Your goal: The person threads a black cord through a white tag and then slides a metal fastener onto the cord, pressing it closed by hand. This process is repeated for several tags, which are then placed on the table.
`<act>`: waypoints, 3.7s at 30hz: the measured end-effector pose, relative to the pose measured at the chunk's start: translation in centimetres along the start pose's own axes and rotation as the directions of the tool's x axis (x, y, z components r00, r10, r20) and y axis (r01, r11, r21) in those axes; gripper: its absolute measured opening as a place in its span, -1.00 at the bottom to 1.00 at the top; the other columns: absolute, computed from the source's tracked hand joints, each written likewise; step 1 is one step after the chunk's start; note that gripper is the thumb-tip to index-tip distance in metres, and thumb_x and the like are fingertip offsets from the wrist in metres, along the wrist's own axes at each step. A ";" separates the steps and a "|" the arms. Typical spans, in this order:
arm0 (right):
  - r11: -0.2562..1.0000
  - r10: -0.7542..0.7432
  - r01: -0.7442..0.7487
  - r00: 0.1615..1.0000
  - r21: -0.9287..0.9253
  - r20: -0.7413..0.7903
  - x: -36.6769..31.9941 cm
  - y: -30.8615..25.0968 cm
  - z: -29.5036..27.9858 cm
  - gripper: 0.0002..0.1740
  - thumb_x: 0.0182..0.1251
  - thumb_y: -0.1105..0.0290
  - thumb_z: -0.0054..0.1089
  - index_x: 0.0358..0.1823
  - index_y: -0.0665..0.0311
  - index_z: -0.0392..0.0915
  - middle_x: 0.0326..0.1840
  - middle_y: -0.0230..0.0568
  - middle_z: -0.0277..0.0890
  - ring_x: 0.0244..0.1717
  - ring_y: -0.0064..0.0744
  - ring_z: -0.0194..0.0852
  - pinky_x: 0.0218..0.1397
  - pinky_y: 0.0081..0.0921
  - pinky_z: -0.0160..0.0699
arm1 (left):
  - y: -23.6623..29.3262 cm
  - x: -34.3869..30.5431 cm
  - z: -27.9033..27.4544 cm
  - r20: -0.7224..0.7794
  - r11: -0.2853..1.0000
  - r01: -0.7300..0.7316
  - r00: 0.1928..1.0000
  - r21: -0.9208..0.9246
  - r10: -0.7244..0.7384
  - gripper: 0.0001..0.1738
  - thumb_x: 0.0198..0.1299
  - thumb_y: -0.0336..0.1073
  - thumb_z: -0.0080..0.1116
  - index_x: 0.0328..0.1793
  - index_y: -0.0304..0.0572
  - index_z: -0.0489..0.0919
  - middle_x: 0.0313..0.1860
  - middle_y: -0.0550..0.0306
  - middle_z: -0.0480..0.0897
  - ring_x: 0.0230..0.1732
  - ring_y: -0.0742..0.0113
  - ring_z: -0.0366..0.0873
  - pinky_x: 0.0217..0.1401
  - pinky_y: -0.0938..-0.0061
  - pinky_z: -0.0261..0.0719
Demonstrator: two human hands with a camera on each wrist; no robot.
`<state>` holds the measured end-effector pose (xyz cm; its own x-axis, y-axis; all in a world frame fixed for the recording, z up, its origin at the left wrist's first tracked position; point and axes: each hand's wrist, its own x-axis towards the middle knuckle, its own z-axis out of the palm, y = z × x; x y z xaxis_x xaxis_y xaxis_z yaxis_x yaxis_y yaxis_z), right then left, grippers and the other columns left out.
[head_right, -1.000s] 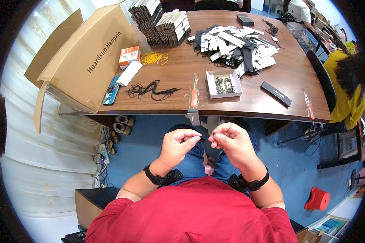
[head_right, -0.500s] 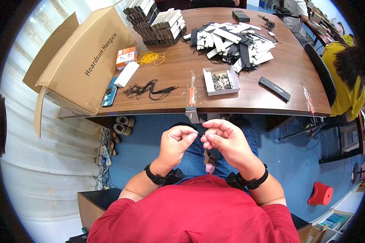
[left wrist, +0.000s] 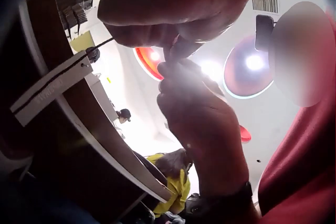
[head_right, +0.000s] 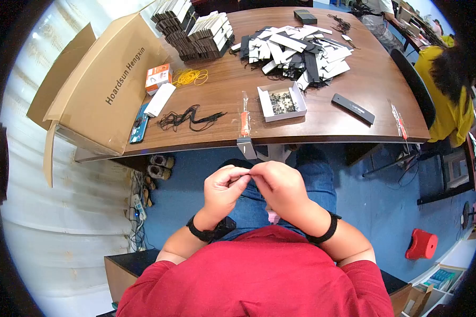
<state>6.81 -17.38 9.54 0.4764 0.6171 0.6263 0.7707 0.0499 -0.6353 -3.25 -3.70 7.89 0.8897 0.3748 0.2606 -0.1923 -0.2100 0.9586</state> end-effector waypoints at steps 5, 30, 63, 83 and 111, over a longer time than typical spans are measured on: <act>0.953 -0.265 0.261 0.964 -0.156 -0.008 0.3 -0.2 1.7 -0.81 -0.03 0.52 0.20 -0.31 0.31 0.52 -0.33 -0.17 0.58 -0.36 -0.22 0.61 -0.32 -0.40 0.58 | -0.9 -0.6 -1.2 -0.077 0.995 -0.009 0.997 -0.096 0.002 -0.90 0.17 -0.60 0.17 -0.21 -0.34 0.64 -0.39 0.29 0.47 -0.40 0.64 0.35 -0.37 0.72 0.29; 0.552 0.401 -0.799 0.503 0.236 0.765 -3.5 1.4 3.6 -0.85 0.36 0.45 0.14 -0.12 0.34 0.54 -0.40 -0.34 0.59 -0.48 -0.68 0.47 -0.47 -0.67 0.50 | 0.2 0.4 -5.1 -0.065 0.748 0.076 0.985 -0.660 -0.158 -0.86 0.39 -0.29 0.00 -0.08 -0.20 0.41 -0.42 0.21 0.40 -0.58 0.51 0.27 -0.55 0.61 0.31; 0.949 0.300 -0.313 0.937 0.048 0.176 -0.4 1.1 0.6 -0.73 0.19 0.47 0.26 -0.08 0.23 0.48 -0.46 -0.18 0.61 -0.45 -0.22 0.65 -0.41 -0.44 0.57 | -2.5 -0.1 0.8 -0.044 0.947 0.004 0.999 -0.323 -0.019 -0.94 0.36 -0.49 -0.01 -0.12 -0.33 0.39 -0.01 -0.10 0.56 -0.02 0.29 0.57 0.09 0.44 0.56; 0.555 0.569 -0.670 0.738 0.493 0.362 -0.7 2.0 -0.1 -0.83 0.44 0.41 0.03 -0.22 0.38 0.53 -0.46 -0.31 0.54 -0.50 -0.61 0.49 -0.41 -0.63 0.48 | -1.8 -0.2 -0.1 0.042 0.955 0.212 0.977 -0.206 -0.207 -0.96 0.24 -0.45 0.19 -0.23 -0.25 0.57 -0.40 0.40 0.52 -0.40 0.71 0.35 -0.33 0.74 0.33; 0.931 -0.114 0.072 0.989 -0.358 -0.098 -1.8 2.7 0.0 -0.76 -0.16 0.60 0.35 -0.43 0.19 0.52 -0.37 -0.33 0.52 -0.36 -0.26 0.48 -0.23 -0.35 0.33 | -2.9 1.7 -1.9 0.408 0.459 0.601 0.791 -0.654 -0.455 -0.86 0.33 -0.31 0.10 -0.20 -0.24 0.54 -0.61 0.41 0.33 -0.70 0.68 0.09 -0.67 0.75 0.05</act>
<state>8.03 -18.36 6.73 0.4245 0.5273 0.7360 0.9032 -0.1903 -0.3847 -1.94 -0.78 5.79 0.9607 0.0233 -0.2767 0.1761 0.7193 0.6720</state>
